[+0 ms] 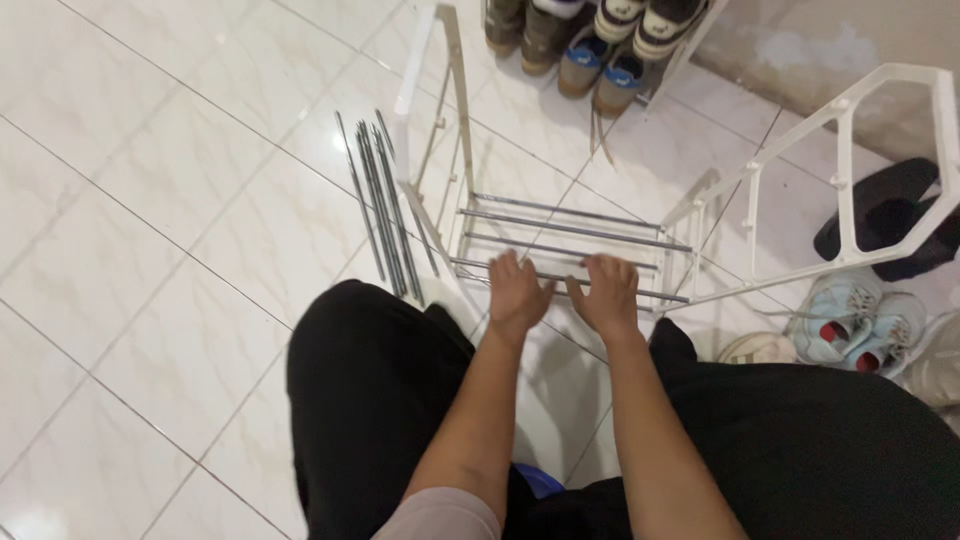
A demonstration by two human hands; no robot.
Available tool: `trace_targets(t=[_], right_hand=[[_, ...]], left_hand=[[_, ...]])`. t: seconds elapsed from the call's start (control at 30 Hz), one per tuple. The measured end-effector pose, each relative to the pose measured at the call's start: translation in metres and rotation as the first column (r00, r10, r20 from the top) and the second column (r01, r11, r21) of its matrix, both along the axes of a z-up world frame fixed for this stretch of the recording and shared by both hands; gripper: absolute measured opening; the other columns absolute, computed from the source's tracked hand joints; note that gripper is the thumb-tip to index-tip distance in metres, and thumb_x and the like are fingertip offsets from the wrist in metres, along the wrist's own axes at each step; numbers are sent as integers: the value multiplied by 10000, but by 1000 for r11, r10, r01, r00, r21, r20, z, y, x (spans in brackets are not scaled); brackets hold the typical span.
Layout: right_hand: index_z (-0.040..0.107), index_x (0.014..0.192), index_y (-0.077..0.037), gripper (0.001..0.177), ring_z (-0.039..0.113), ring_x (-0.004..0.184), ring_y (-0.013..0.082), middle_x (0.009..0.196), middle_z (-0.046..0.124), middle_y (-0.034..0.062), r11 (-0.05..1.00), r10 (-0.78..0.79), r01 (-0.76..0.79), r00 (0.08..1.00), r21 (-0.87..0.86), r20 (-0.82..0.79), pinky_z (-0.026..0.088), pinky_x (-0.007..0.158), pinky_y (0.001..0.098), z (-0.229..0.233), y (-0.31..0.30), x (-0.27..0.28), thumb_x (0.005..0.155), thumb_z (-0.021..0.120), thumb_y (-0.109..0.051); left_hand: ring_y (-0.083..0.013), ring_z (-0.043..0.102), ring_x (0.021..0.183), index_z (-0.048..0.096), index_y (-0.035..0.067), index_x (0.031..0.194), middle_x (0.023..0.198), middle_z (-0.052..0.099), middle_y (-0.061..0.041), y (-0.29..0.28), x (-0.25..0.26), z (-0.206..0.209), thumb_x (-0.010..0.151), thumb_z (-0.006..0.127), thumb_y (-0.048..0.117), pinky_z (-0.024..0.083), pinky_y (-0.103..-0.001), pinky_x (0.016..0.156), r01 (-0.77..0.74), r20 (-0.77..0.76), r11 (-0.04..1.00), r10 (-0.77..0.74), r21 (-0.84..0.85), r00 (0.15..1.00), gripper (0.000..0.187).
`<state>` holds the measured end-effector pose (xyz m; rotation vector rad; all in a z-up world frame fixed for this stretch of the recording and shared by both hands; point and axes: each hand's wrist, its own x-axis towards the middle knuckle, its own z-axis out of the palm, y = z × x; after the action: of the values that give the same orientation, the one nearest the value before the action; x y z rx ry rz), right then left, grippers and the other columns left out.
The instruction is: The person assembles a white plastic shoe rack by inserting metal rods into the side frames. They sit on the floor and repeatedly pick up rods, align them with the frame slots, and push them into place to form the rack shelves.
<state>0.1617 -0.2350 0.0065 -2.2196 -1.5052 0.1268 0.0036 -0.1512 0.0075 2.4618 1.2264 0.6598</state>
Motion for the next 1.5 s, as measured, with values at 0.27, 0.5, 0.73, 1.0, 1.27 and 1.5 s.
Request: trace_targets(t=[0.27,0.5,0.73,1.0,1.27,1.5], right_hand=[[745,911,-101,139,687,873,331,871,737,104,995,-22,26,999,-99,40,526,797,469,34,-11,-27,915,707,-234],[747,909,-100,122,683,912,321,896,737,96,992,-126,127,989,-11,77,506,867,483,22,-17,-29,930,708,-214],[707,1036,-44,257,624,1029,383,1054,686,176,981,41,-76,980,178,194,491,937,484,21,-9,-31,783,670,-32],[695,943,-54,187,648,925,347,931,693,132,880,473,-465,874,92,-108,519,860,453,35,29,-94,768,643,-13],[693,952,-68,182,663,933,345,920,695,132,837,494,-529,840,-137,-226,528,838,447,6,33,-117,784,628,-49],[686,1025,-72,166,673,943,347,979,707,137,826,380,-495,842,-269,-383,539,842,447,-22,31,-131,881,613,-115]], left_hand=[[-410,466,1293,615,-17,1305,1408,493,-278,-9,-27,1,807,722,213,376,-488,1102,134,-96,991,-135,-15,986,559],[-430,319,1426,457,64,1479,1542,330,-262,-10,-38,17,842,727,250,331,-509,1133,20,-266,956,-102,-293,959,716],[-425,461,1343,497,-1,1452,1523,418,-290,0,-98,-43,856,645,131,413,-505,1098,-66,-274,951,-19,-300,962,629],[-370,570,1212,562,4,1283,1329,564,-202,15,-160,-43,896,639,209,517,-482,976,-317,-438,850,115,-422,891,445],[-385,573,1146,554,73,1322,1286,554,-216,38,-177,-78,861,682,247,524,-503,882,-373,-373,829,219,-416,902,508],[-368,637,1030,591,126,1293,1144,610,-177,48,-192,-87,872,655,202,549,-486,852,-446,-429,787,258,-427,866,433]])
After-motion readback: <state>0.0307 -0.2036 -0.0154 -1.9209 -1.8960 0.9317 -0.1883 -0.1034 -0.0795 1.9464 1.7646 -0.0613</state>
